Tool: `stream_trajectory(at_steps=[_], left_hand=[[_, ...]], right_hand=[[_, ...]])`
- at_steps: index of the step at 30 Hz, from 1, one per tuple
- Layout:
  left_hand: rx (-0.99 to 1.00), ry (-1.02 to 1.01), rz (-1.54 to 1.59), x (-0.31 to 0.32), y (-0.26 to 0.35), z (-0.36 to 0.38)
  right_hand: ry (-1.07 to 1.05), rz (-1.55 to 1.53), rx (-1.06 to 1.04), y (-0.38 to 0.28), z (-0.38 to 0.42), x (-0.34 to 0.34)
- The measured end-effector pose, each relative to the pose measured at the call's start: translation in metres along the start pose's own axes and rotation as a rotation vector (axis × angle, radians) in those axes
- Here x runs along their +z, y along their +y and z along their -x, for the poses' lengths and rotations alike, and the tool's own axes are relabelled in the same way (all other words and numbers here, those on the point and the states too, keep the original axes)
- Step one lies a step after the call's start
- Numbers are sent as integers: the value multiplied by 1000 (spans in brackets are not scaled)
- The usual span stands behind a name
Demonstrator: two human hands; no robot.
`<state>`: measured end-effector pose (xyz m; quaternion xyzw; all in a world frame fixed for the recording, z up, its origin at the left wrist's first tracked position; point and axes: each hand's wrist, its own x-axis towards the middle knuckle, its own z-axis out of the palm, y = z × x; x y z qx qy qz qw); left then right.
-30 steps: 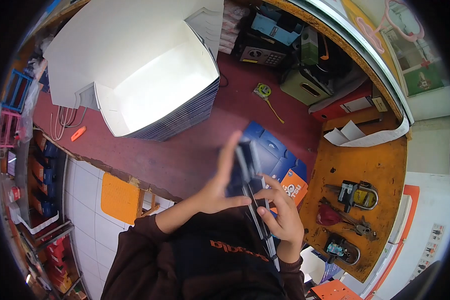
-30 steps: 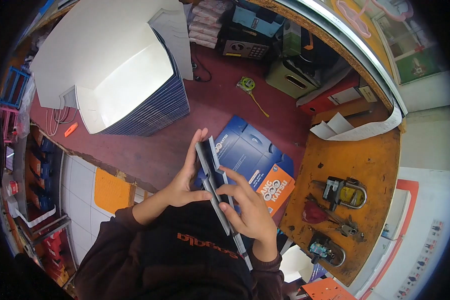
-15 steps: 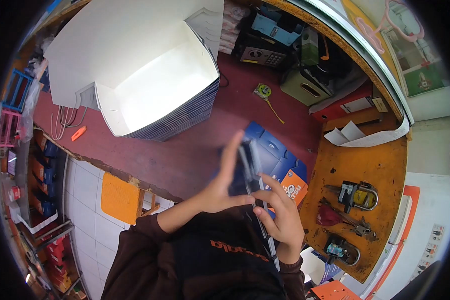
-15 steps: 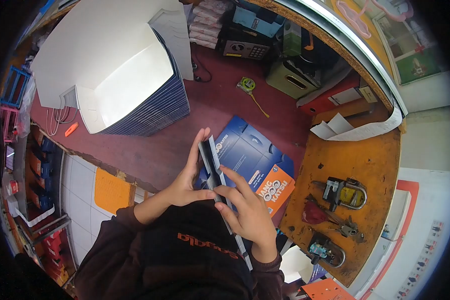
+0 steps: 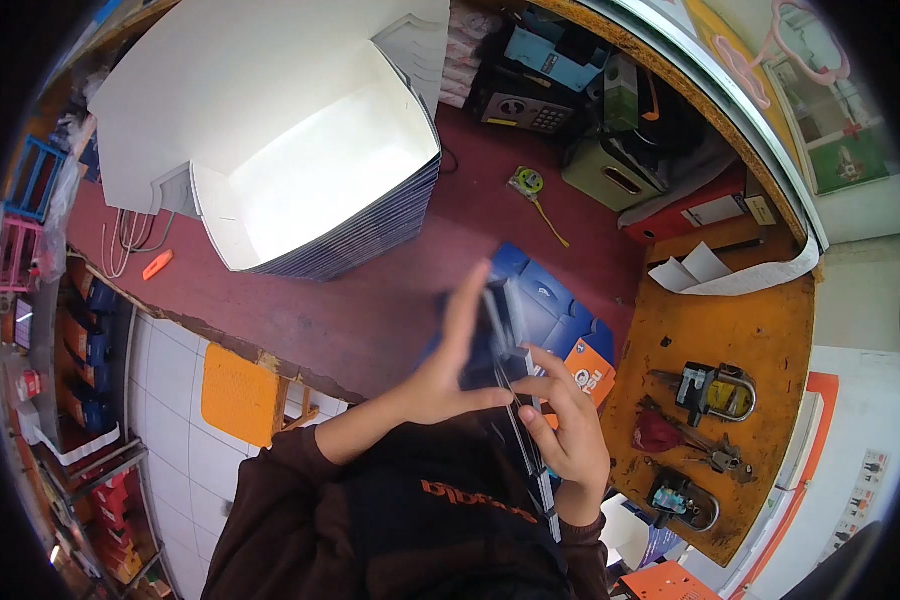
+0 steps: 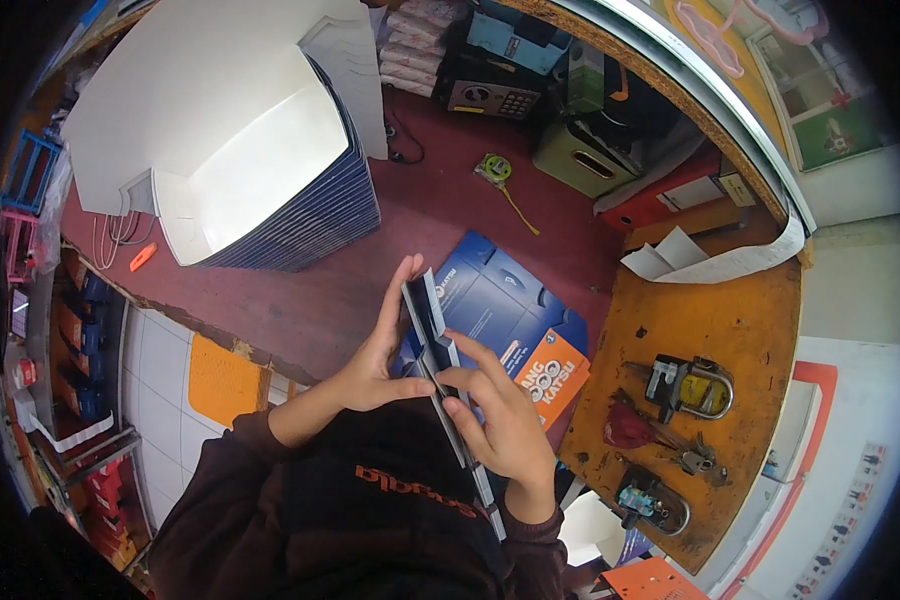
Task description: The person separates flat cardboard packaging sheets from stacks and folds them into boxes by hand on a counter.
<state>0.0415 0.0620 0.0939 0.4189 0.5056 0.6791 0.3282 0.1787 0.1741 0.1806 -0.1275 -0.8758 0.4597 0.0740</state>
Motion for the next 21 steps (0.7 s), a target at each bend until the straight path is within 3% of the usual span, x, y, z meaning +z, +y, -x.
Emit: stream_trajectory(at_steps=[17, 21], left_hand=[[-10, -12, -99, 0, 0, -2], [-9, -43, -83, -1, -4, -3]], right_hand=[[12, -11, 17, 10, 6, -7], [88, -118, 129, 2, 8, -3]])
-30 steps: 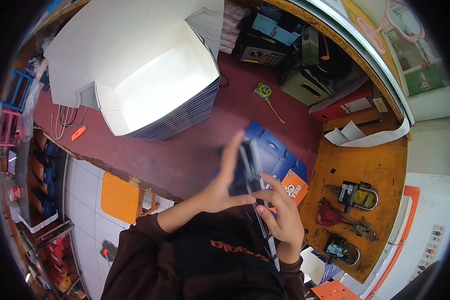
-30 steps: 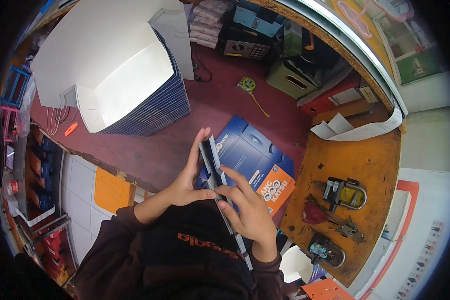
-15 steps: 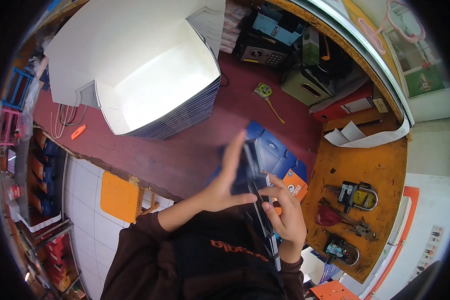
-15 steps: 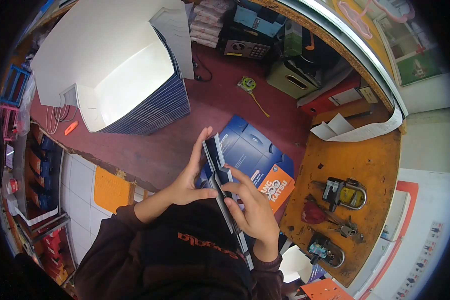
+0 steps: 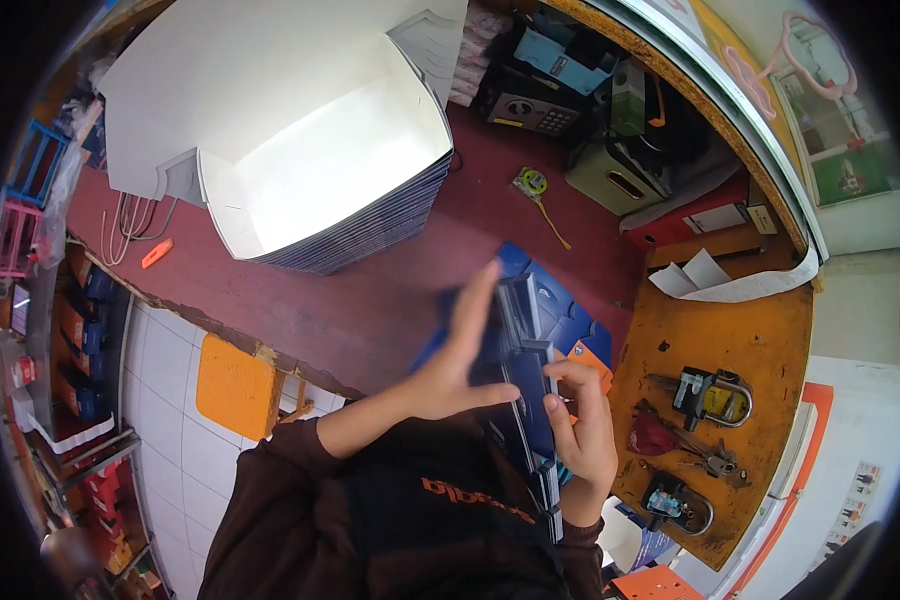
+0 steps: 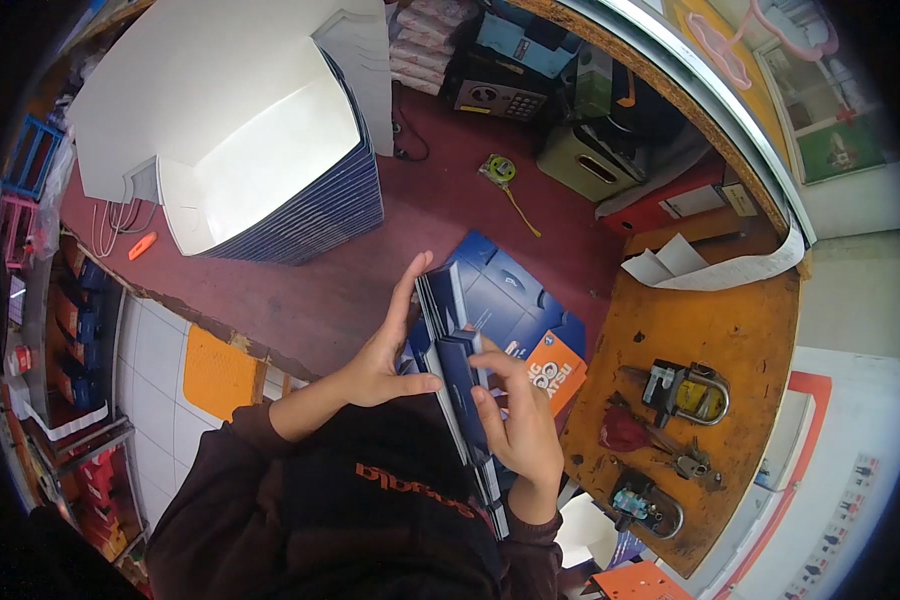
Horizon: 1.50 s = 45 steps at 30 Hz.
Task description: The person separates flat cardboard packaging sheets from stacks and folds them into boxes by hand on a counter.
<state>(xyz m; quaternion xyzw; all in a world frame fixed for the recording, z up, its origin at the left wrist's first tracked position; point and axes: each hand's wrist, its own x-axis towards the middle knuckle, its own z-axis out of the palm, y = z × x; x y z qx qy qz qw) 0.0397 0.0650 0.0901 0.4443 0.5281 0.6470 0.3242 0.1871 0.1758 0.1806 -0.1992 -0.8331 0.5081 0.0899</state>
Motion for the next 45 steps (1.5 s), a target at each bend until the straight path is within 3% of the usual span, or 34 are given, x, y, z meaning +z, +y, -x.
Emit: stream_trajectory(at_steps=[2, 4, 9, 38, 42, 45], left_hand=[[2, -3, 0, 1, 2, -1], [16, 24, 25, 3, 4, -1], [14, 22, -15, 3, 3, -2], [33, 30, -58, 6, 2, -3], [25, 41, -48, 7, 2, -3], [27, 44, -48, 7, 1, -2]], right_hand=[[58, -91, 63, 0, -1, 0], [-35, 192, -141, 5, -4, -5], [-78, 196, -146, 2, -6, 1], [-74, 130, -49, 3, -5, -1], [-51, 166, -135, 3, -6, 0], [-68, 131, -31, 1, -5, -1]])
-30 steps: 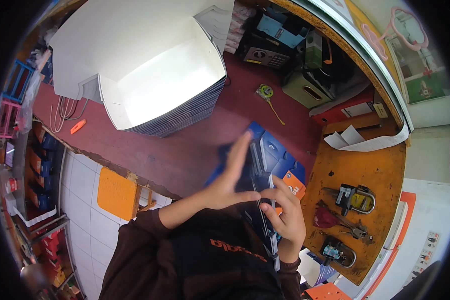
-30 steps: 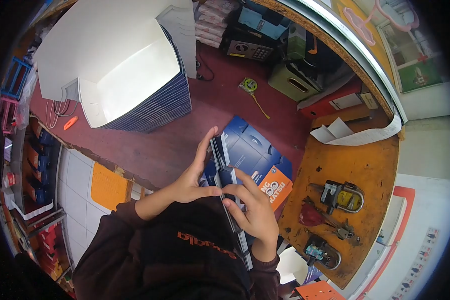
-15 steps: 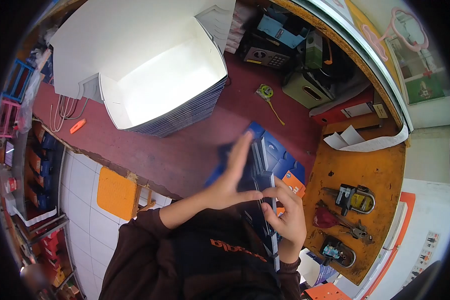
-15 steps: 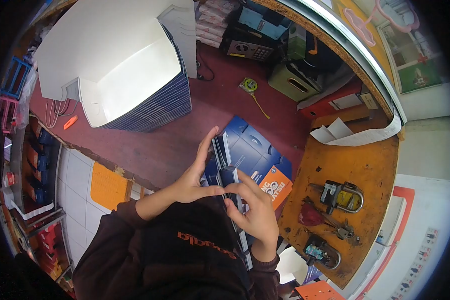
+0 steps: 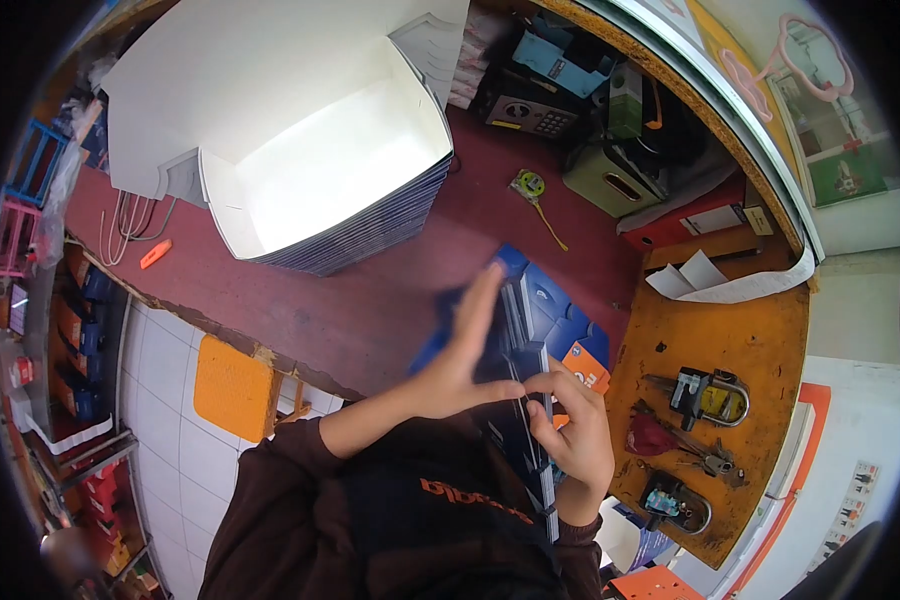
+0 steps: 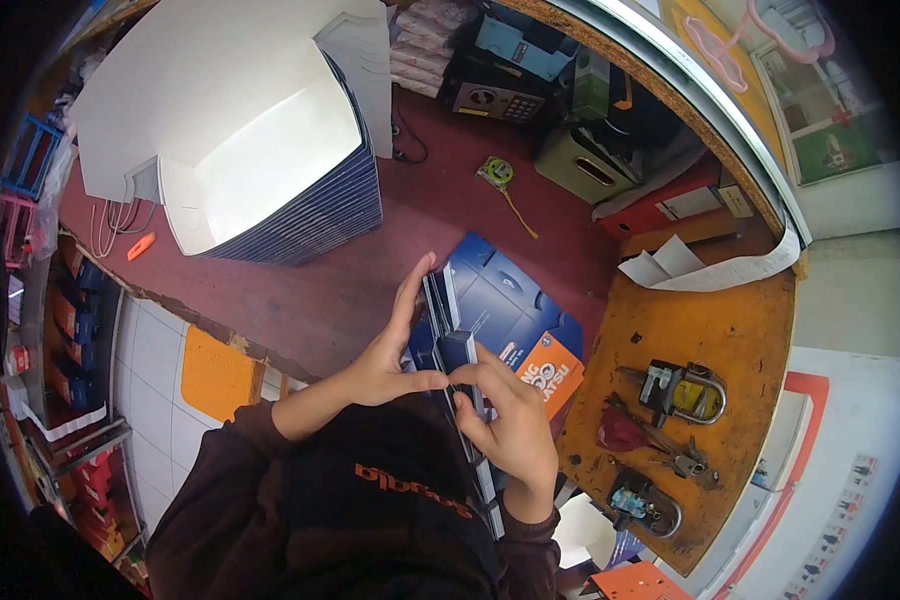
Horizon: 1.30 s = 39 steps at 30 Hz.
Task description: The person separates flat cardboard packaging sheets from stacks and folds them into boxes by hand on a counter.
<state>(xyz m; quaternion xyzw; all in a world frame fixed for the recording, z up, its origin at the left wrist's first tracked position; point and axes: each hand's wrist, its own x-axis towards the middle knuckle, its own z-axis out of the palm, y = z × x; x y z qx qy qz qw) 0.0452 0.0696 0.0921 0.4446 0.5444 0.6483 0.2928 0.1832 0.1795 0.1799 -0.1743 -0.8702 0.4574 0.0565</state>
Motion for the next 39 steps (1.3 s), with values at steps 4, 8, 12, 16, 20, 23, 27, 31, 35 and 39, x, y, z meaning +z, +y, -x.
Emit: stream_trajectory(at_steps=[4, 8, 12, 16, 20, 23, 27, 31, 35, 39], left_hand=[[2, 7, -1, 1, 0, 0], [6, 2, -13, 0, 2, -1], [8, -3, -20, 0, 1, 0], [1, -8, -21, 0, 1, 0], [6, -13, -20, -1, 0, -1], [1, -16, -35, -1, 0, -1], [-16, -14, -21, 0, 1, -1], [-20, -22, -39, -1, 3, -1], [-11, -19, -35, 0, 2, -1], [-7, -12, -34, 0, 1, -2]], right_hand=[[-3, 11, -13, 0, 0, 0], [6, -12, -39, 3, 0, 1], [-12, -21, -47, 1, -1, 0], [-5, -43, -35, 3, -1, 1], [-8, -35, -44, 3, -2, -2], [-17, -60, -24, 4, -3, -3], [-15, -53, -27, 6, -2, -2], [-12, -70, -42, 7, -2, -1], [-12, -77, -55, 4, -4, -2], [-5, -59, -75, 4, -4, -2]])
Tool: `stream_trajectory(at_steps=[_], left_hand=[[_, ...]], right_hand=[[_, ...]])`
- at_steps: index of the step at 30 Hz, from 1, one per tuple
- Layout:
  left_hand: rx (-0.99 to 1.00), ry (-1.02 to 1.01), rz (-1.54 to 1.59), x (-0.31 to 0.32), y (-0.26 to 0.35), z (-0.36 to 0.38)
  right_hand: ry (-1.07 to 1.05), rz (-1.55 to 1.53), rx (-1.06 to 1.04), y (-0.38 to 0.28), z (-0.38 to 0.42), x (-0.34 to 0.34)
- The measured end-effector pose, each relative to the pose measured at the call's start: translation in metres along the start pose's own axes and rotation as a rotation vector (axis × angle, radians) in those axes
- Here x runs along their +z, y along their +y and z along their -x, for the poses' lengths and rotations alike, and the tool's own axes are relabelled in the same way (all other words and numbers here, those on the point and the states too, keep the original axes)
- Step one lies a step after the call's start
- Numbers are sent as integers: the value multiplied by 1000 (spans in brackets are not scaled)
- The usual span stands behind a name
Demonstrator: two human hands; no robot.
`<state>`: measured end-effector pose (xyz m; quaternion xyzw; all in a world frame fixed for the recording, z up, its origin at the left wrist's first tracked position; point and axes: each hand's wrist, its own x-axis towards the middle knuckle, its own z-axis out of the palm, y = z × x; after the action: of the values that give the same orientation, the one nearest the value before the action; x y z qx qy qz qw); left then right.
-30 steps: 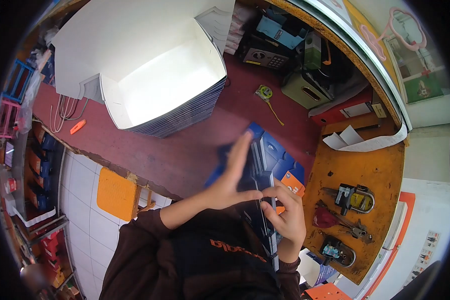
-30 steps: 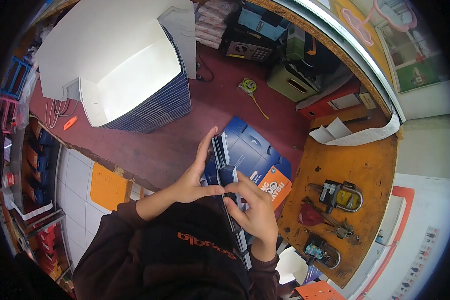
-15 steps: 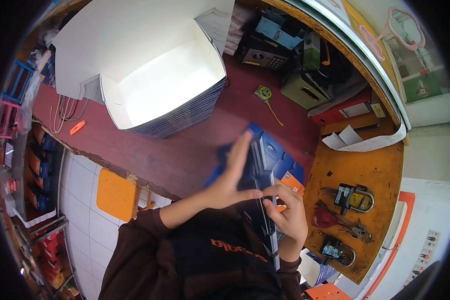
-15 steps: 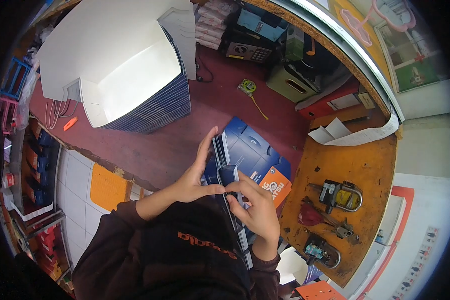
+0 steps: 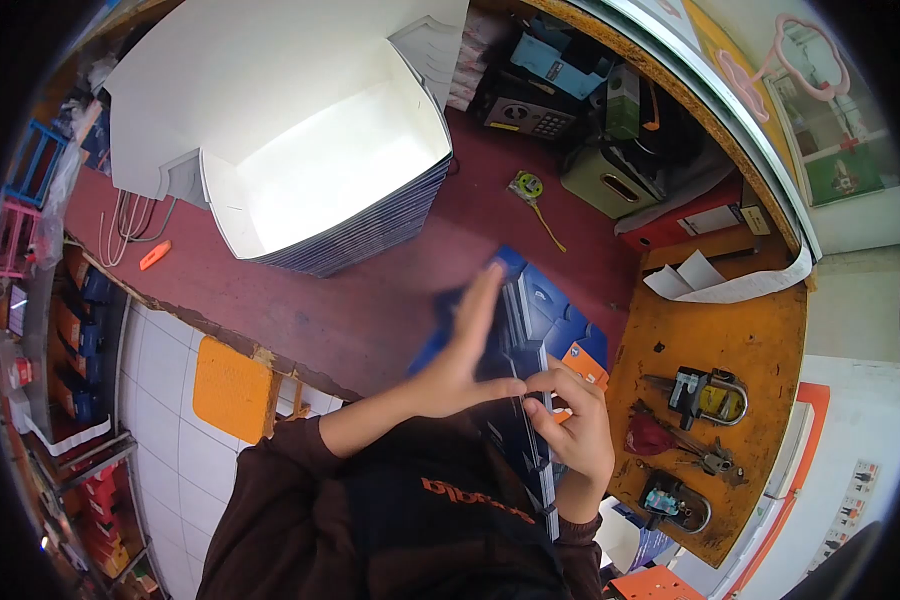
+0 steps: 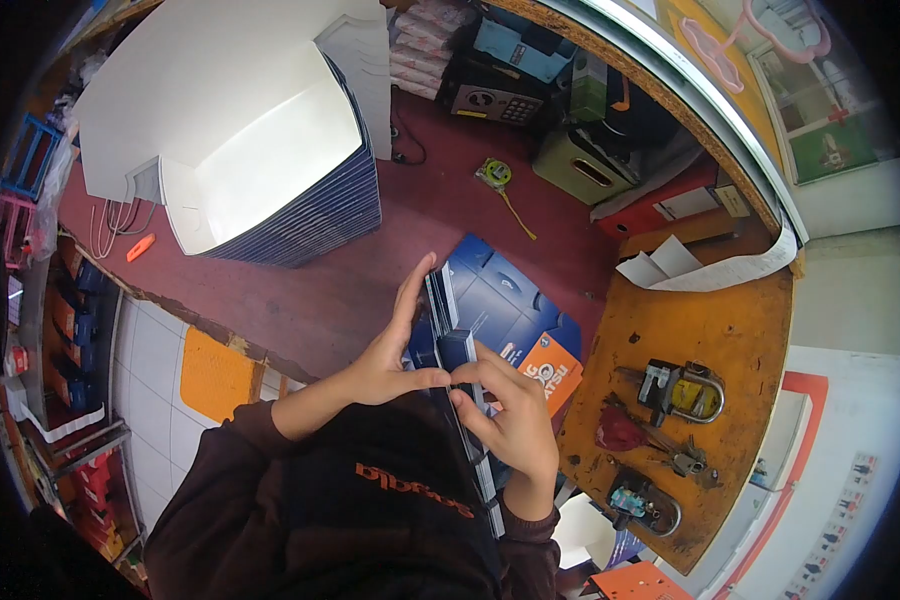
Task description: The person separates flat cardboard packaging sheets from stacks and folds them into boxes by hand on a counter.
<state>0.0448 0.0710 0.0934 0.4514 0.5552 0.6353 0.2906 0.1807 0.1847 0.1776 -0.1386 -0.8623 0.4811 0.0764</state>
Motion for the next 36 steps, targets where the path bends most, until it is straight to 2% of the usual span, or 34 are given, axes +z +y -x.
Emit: stream_trajectory(at_steps=[6, 8, 11, 13, 14, 15, 16, 17, 19, 20, 21, 23, 25, 27, 29, 31, 32, 36], left_hand=[[-9, -2, 12, -1, 0, 0], [-3, -35, -10, -3, -2, 2], [23, -10, -31, -6, -3, 7], [96, 32, -179, -12, -1, 9], [135, 109, -103, -12, 1, 10], [146, 91, -104, -17, -1, 14], [201, 15, -231, -27, -5, 21], [258, -60, -358, -33, -4, 23], [225, -38, -258, -35, -5, 25], [82, 8, -238, -39, -14, 25], [-61, 55, -219, -42, -23, 27], [-36, 56, -307, -45, -35, 35], [-3, 54, -391, -44, -56, 42], [-114, 81, -277, -41, -78, 51], [-97, 100, -310, -39, -82, 58], [-138, 196, -327, -39, -109, 66], [-249, 178, -275, -39, -111, 68], [-347, 174, -398, -26, -144, 65]], right_hand=[[4, -14, 47, 0, 1, -1], [9, 74, 106, -5, 3, -4], [72, 180, 210, -4, 5, -15], [44, 236, 230, 9, 10, -27], [129, 219, 223, 9, 8, -30], [217, 201, 216, 9, 7, -35], [97, 186, 325, 3, 4, -45], [121, 188, 325, 13, 5, -48], [98, 402, 92, 41, 9, -47], [-17, 209, 325, 32, 8, -50], [2, 209, 322, 27, 8, -53], [-71, 258, 421, 20, 10, -59], [-42, 334, 431, 23, 12, -57], [-23, 409, 441, 39, 17, -56], [-21, 523, 262, 49, 17, -60], [13, 516, 230, 21, 16, -76], [68, 594, 180, 4, 16, -85], [228, 793, 58, -74, 25, -113]])
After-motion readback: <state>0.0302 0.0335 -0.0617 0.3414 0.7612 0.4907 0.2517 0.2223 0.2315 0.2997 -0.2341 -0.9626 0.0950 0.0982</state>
